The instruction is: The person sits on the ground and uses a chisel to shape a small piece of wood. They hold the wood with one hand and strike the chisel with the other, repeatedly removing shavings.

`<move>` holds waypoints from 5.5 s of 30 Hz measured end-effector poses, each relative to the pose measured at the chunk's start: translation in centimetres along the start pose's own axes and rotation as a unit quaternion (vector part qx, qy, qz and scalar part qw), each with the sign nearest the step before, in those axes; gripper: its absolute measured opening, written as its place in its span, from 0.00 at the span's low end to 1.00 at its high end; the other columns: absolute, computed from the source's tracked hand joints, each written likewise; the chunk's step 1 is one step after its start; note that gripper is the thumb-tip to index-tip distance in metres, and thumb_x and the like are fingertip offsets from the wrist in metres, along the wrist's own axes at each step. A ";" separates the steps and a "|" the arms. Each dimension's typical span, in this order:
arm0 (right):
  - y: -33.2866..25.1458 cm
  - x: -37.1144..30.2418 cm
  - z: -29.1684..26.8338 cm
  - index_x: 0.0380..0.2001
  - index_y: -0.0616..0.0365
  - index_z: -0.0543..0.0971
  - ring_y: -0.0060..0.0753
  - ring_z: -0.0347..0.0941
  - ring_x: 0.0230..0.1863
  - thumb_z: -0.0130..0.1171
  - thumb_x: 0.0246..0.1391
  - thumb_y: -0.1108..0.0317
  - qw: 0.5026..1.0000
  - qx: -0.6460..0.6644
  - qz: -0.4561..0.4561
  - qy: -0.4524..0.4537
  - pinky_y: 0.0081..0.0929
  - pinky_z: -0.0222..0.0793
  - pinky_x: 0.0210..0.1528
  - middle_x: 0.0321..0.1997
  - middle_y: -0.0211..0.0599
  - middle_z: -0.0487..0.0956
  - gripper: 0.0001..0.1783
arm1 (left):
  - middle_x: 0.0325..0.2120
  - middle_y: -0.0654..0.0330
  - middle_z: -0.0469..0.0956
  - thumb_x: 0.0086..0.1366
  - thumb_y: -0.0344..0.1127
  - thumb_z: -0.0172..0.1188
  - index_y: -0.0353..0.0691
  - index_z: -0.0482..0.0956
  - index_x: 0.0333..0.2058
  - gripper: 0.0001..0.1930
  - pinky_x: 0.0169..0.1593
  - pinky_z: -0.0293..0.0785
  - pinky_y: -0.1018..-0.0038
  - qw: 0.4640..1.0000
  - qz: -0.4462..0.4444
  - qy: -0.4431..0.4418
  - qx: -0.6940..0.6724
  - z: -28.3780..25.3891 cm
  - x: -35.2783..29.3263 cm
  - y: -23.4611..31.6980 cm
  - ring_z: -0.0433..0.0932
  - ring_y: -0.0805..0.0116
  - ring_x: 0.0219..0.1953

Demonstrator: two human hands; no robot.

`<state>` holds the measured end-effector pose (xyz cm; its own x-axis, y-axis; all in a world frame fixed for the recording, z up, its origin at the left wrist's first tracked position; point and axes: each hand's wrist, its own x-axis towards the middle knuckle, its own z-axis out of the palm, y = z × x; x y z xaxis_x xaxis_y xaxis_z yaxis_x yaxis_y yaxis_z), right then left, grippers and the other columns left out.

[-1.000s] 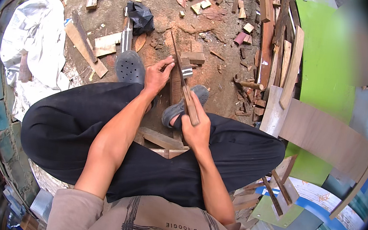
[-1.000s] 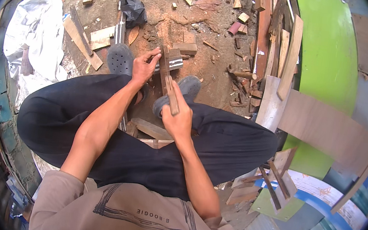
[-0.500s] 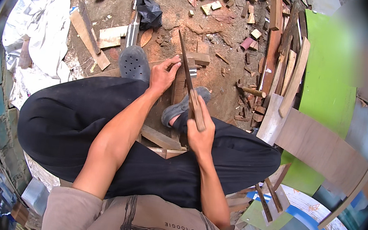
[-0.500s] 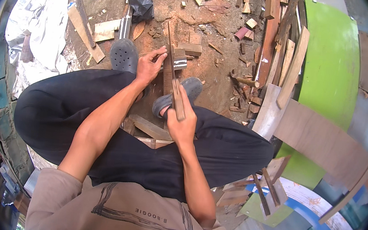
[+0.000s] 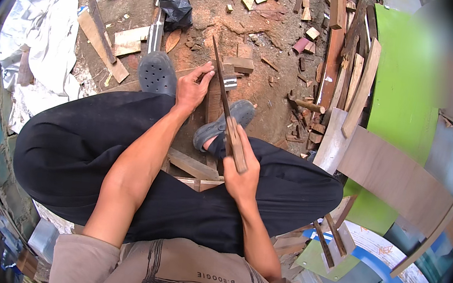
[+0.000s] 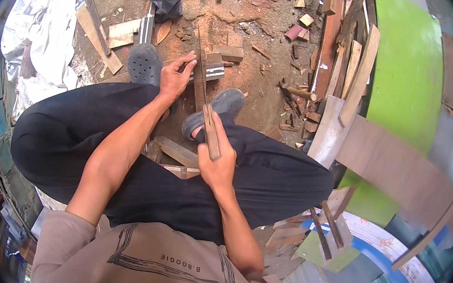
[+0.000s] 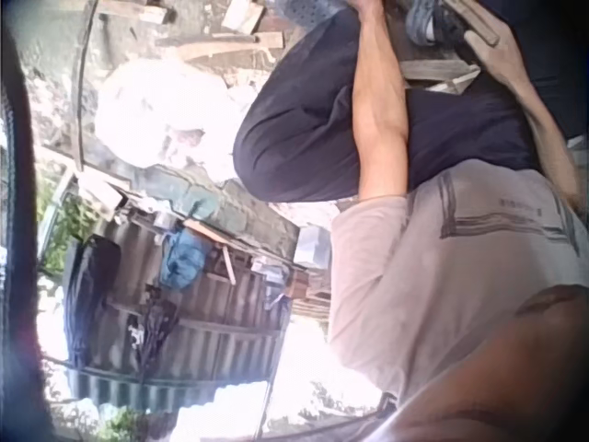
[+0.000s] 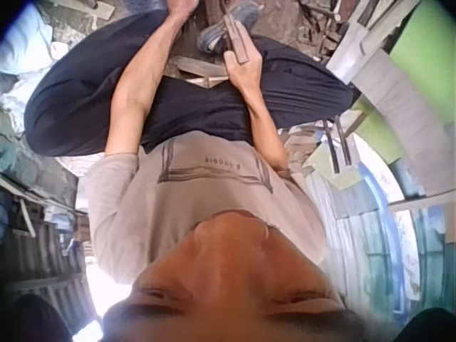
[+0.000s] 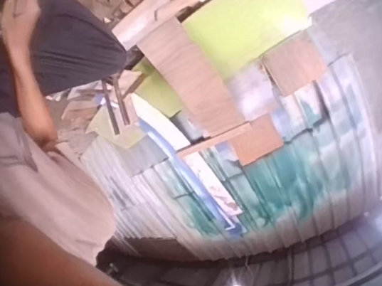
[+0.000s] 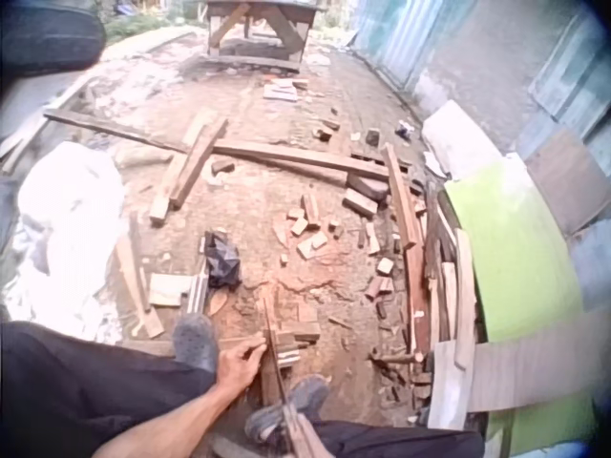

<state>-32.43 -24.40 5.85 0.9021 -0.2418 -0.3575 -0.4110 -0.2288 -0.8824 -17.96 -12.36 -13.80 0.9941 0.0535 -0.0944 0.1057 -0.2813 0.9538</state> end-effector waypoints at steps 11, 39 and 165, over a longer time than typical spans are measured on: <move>1.4 9.2 3.4 0.67 0.62 0.69 0.35 0.81 0.33 0.53 0.52 0.73 0.998 -0.038 -0.046 0.037 0.33 0.77 0.41 0.39 0.53 0.84 0.35 | 0.50 0.55 0.84 0.67 0.37 0.67 0.40 0.87 0.45 0.12 0.50 0.81 0.72 1.000 -0.024 0.002 -0.010 0.4 -0.4 0.1 0.86 0.63 0.49; 1.1 -1.8 -2.3 0.66 0.64 0.71 0.37 0.81 0.53 0.55 0.54 0.77 0.986 0.017 -0.076 0.147 0.28 0.74 0.54 0.56 0.52 0.82 0.33 | 0.53 0.60 0.77 0.58 0.51 0.73 0.45 0.79 0.50 0.25 0.52 0.78 0.60 0.969 0.077 -0.138 0.188 -1.9 1.2 1.9 0.80 0.55 0.52; 1.6 -1.6 0.0 0.67 0.54 0.70 0.59 0.79 0.50 0.56 0.50 0.74 0.997 0.063 -0.006 0.049 0.38 0.78 0.50 0.53 0.58 0.81 0.37 | 0.42 0.54 0.87 0.69 0.34 0.66 0.34 0.86 0.45 0.11 0.50 0.78 0.72 0.977 0.132 -0.087 0.142 -2.5 2.1 -0.3 0.84 0.69 0.45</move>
<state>-34.57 -24.33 4.96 0.8871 -0.3316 -0.3211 -0.3753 -0.1131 -0.9200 -16.01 -9.77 -13.54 0.9742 -0.2135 0.0734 -0.1769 -0.5197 0.8358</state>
